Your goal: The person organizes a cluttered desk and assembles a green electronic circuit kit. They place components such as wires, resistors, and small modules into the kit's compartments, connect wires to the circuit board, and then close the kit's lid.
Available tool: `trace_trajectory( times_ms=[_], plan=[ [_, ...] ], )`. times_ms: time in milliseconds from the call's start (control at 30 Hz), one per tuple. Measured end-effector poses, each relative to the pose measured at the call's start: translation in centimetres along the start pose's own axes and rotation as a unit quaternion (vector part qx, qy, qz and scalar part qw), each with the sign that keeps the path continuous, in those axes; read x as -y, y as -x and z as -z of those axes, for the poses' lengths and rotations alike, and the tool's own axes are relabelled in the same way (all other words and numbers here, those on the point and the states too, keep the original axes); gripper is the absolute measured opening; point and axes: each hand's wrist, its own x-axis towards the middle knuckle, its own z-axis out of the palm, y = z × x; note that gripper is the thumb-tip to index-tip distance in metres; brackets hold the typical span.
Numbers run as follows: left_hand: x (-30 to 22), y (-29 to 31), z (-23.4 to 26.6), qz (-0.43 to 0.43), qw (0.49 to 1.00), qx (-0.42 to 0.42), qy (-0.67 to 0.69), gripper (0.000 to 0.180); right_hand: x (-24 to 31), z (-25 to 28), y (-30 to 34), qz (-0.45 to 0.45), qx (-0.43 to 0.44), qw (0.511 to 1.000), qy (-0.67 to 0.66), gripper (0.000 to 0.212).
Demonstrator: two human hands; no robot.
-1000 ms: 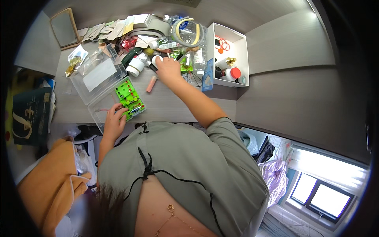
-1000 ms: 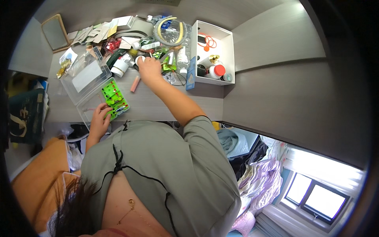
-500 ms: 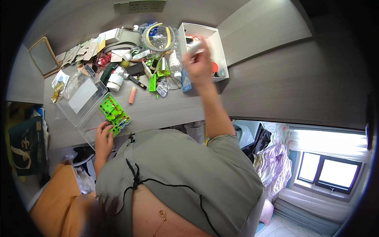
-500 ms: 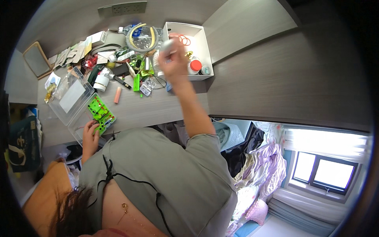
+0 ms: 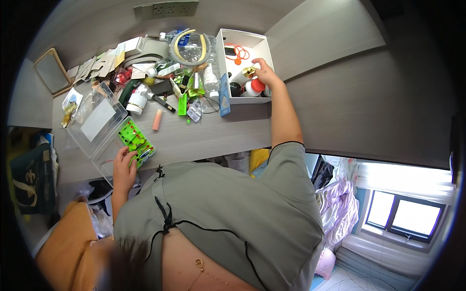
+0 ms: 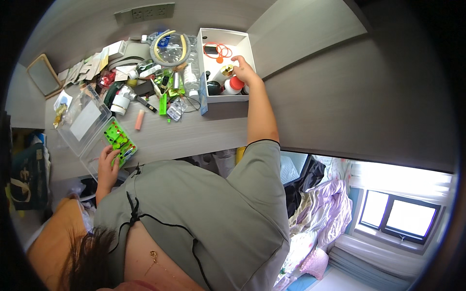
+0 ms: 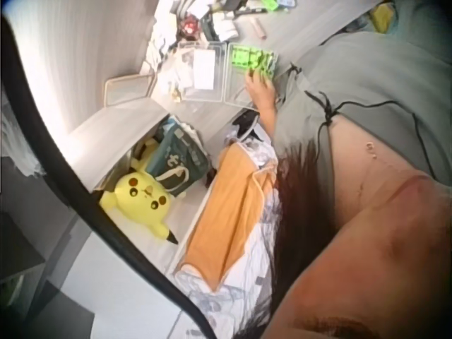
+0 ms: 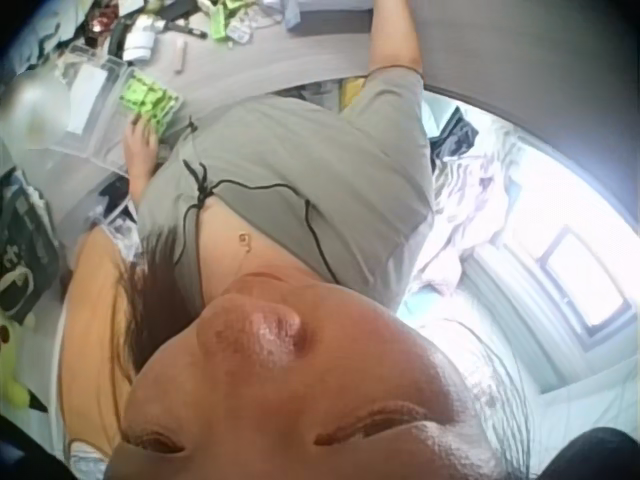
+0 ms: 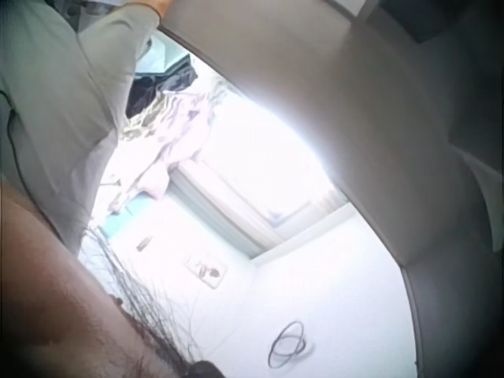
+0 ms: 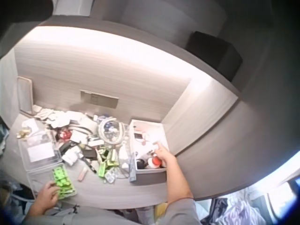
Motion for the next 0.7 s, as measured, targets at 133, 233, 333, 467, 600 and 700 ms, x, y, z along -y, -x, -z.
trace_trajectory(
  times_ms=[133,233,333,467,600,700],
  plan=[
    [-0.5,1.3,0.5,0.027,1.0,-0.002,0.014,0.026,1.2,-0.4,-0.7,-0.051,0.068,0.995,-0.047,0.04],
    [-0.3,1.6,0.1,0.025,0.999,-0.014,0.014,0.025,-0.6,-0.5,-1.5,-0.013,0.019,0.998,-0.059,0.037],
    [-0.4,2.2,0.3,0.03,0.999,-0.02,0.012,0.026,-1.1,-0.9,-2.1,-0.036,0.042,0.997,-0.048,0.035],
    [-0.6,2.4,0.7,0.025,0.999,-0.024,0.016,0.026,-1.3,-0.3,-1.9,-0.036,-0.011,0.999,-0.038,0.035],
    [-0.6,2.9,1.0,0.048,0.998,-0.032,0.018,0.027,1.9,-1.5,1.3,0.159,-0.291,0.94,0.084,0.031],
    [-0.3,3.2,1.0,0.058,0.998,-0.029,0.019,0.027,7.2,-6.9,7.1,0.301,-0.332,0.894,0.008,0.024]
  ],
)
